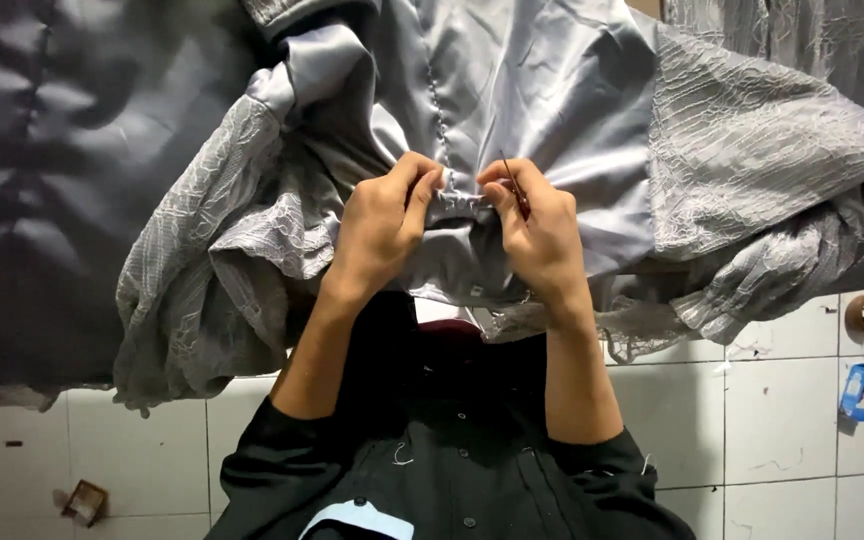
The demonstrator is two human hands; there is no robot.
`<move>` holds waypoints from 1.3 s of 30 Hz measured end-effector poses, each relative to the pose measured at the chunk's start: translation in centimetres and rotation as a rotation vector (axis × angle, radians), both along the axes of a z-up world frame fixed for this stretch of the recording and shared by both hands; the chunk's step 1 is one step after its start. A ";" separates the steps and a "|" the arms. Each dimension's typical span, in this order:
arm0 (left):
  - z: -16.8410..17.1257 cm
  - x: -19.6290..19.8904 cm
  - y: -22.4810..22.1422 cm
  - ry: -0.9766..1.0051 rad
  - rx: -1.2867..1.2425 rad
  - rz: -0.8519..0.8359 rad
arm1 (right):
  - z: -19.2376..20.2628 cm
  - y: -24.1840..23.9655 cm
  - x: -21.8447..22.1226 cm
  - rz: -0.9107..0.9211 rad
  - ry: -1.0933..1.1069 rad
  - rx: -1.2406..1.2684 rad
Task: Inspecting and sorting dresses while trimming loose threads with a small tool in a factory setting.
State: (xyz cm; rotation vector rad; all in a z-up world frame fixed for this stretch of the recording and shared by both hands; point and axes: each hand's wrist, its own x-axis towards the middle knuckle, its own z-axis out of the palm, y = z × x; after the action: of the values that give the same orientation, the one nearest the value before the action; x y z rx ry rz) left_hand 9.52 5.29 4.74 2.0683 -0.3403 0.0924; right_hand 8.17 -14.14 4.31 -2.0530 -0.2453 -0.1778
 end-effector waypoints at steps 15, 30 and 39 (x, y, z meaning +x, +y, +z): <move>0.2 0.4 0.3 -0.085 -0.065 -0.296 | -0.2 -0.8 0.3 -0.036 0.112 0.153; 0.5 0.9 1.2 0.065 -0.209 -0.287 | 0.4 0.5 -5.4 -0.289 -0.393 -0.389; 0.4 1.0 1.1 0.078 -0.216 -0.282 | -0.4 1.4 -5.1 -0.270 -0.408 -0.659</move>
State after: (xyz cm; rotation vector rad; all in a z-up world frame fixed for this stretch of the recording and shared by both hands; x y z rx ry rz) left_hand 10.48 6.38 5.14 1.7879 -0.5459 -0.1168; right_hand 3.07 -12.77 3.93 -2.6882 -0.3023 -0.7723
